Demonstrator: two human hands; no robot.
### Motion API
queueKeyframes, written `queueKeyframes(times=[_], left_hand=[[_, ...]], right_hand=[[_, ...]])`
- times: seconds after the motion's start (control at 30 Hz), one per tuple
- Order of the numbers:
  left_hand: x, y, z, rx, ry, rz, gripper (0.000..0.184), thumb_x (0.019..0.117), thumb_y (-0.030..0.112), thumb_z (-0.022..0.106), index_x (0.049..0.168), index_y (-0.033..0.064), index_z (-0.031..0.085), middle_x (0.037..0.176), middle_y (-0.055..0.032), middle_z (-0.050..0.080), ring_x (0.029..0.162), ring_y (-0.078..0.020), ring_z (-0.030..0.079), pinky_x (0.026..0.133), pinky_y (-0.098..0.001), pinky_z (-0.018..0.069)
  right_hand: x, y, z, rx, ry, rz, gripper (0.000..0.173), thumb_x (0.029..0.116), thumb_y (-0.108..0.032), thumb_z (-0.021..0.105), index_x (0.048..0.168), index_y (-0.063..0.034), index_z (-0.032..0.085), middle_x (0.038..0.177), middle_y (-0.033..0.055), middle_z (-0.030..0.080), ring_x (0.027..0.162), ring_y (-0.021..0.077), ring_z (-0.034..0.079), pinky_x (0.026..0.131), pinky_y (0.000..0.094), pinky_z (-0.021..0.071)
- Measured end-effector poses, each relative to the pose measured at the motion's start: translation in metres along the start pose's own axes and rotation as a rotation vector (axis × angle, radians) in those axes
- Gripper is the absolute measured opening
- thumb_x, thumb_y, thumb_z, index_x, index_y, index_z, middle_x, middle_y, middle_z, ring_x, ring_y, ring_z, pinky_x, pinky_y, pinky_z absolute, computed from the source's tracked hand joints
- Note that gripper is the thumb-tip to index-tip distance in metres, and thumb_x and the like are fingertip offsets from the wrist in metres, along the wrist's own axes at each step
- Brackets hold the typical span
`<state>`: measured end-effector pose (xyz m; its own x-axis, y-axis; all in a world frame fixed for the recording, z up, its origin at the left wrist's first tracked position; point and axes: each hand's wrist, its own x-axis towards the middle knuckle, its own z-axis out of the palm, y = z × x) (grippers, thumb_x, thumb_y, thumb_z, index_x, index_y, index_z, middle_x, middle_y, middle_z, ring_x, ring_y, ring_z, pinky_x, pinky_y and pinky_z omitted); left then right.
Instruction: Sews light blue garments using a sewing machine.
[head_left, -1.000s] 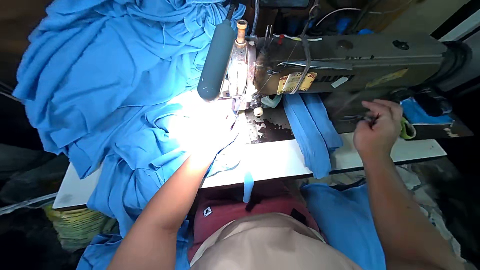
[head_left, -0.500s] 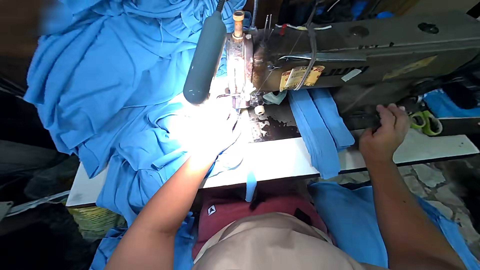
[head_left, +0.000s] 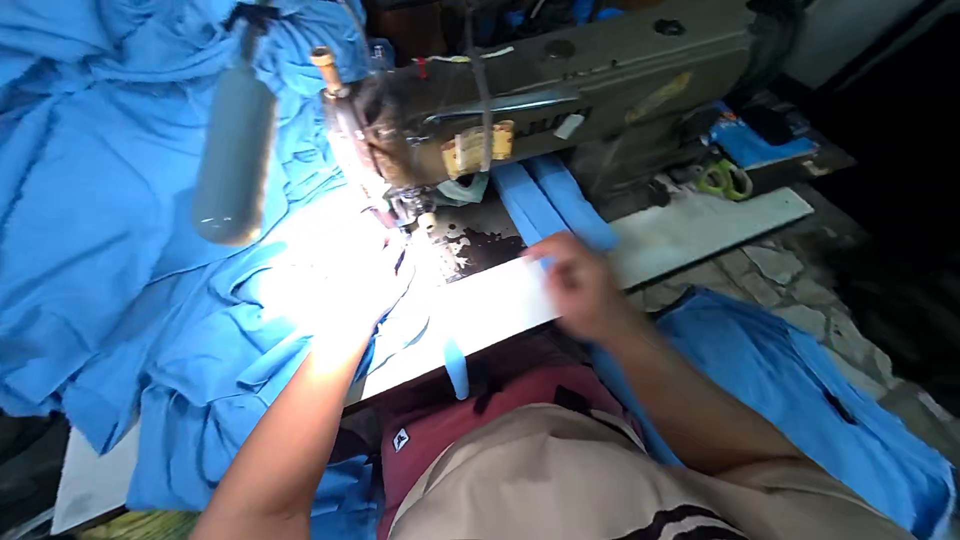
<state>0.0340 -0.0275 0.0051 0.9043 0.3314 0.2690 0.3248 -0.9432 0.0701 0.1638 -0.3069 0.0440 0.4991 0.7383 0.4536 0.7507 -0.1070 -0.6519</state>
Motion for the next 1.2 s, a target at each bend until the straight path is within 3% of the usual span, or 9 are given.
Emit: queueKeyframes(times=[0.17,0.2,0.27,0.37,0.5,0.6,0.8,0.9,1.2], left_hand=[[-0.019,0.000,-0.014,-0.011,-0.179,0.071,0.047,0.1099,0.034,0.038,0.141,0.0062,0.060,0.143,-0.0211,0.057,0.131,-0.0392,0.055,0.105,-0.0587,0.0424],[-0.037,-0.007,0.004,-0.081,0.054,0.163,0.046,0.1055,0.035,0.043,0.126,0.0051,0.070,0.124,-0.0197,0.069,0.115,-0.0364,0.066,0.096,-0.0554,0.0495],[-0.059,0.013,-0.047,-0.244,-0.377,0.065,0.053,0.1031,0.037,0.046,0.140,0.0012,0.060,0.140,-0.0236,0.059,0.130,-0.0413,0.056,0.105,-0.0621,0.0414],[-0.088,0.016,-0.070,-0.171,-0.396,0.146,0.038,0.0974,0.025,0.057,0.112,-0.0070,0.072,0.130,-0.0304,0.063,0.121,-0.0502,0.061,0.095,-0.0676,0.0463],[-0.086,0.012,-0.093,-0.237,-0.290,0.222,0.017,0.0925,0.009,0.059,0.089,-0.0021,0.072,0.088,-0.0179,0.069,0.082,-0.0341,0.070,0.070,-0.0562,0.0540],[-0.061,0.030,-0.150,-0.121,-0.521,0.140,0.019,0.0950,0.012,0.058,0.078,0.0062,0.064,0.062,-0.0053,0.054,0.059,-0.0228,0.056,0.053,-0.0440,0.0424],[-0.068,0.042,-0.168,-0.202,-0.607,0.207,0.021,0.0874,0.016,0.066,0.067,0.0140,0.064,0.058,0.0026,0.054,0.055,-0.0125,0.055,0.050,-0.0375,0.0432],[-0.067,0.047,-0.124,-0.449,-0.598,0.395,0.024,0.0841,0.015,0.058,0.063,0.0062,0.064,0.076,-0.0041,0.068,0.086,-0.0157,0.069,0.085,-0.0397,0.0531],[-0.034,0.020,-0.049,-0.133,-0.318,-0.075,0.034,0.1025,0.021,0.058,0.122,-0.0053,0.066,0.115,-0.0277,0.066,0.111,-0.0455,0.063,0.095,-0.0641,0.0445]], right_hand=[[-0.005,-0.053,0.067,-0.069,-0.912,-0.100,0.032,0.0984,-0.001,0.052,0.129,-0.0014,0.063,0.137,0.0248,0.056,0.100,0.0430,0.067,0.079,0.0597,0.0525],[-0.003,-0.051,0.063,-0.105,-0.939,-0.049,0.028,0.1002,-0.002,0.051,0.125,0.0000,0.063,0.137,0.0244,0.056,0.101,0.0428,0.066,0.079,0.0596,0.0526],[0.004,-0.039,0.046,-0.182,-0.865,0.082,0.026,0.0992,-0.002,0.055,0.122,0.0006,0.067,0.138,0.0234,0.058,0.101,0.0420,0.068,0.080,0.0593,0.0538],[0.030,-0.018,0.034,-0.227,-0.719,0.149,0.027,0.0986,-0.001,0.055,0.123,0.0009,0.066,0.130,0.0227,0.062,0.106,0.0415,0.067,0.085,0.0608,0.0530],[0.066,-0.031,0.066,0.089,-0.589,0.033,0.035,0.0979,0.002,0.053,0.130,0.0034,0.065,0.135,0.0216,0.062,0.126,0.0344,0.060,0.106,0.0524,0.0460],[0.076,-0.050,0.089,0.230,-0.666,-0.049,0.024,0.0948,0.005,0.050,0.110,0.0103,0.068,0.102,0.0249,0.067,0.101,0.0346,0.063,0.089,0.0511,0.0474],[0.006,-0.046,0.097,0.362,-0.446,-0.197,0.019,0.0892,0.002,0.062,0.102,0.0024,0.075,0.094,0.0155,0.074,0.079,0.0244,0.069,0.073,0.0430,0.0575],[-0.025,-0.039,0.095,0.189,-0.400,-0.229,0.016,0.0884,0.000,0.064,0.101,0.0013,0.075,0.113,0.0197,0.071,0.085,0.0304,0.072,0.071,0.0480,0.0598],[-0.042,-0.036,0.108,-0.072,-0.349,-0.292,0.013,0.0885,0.003,0.061,0.094,0.0009,0.073,0.101,0.0203,0.072,0.074,0.0353,0.072,0.058,0.0502,0.0567]])
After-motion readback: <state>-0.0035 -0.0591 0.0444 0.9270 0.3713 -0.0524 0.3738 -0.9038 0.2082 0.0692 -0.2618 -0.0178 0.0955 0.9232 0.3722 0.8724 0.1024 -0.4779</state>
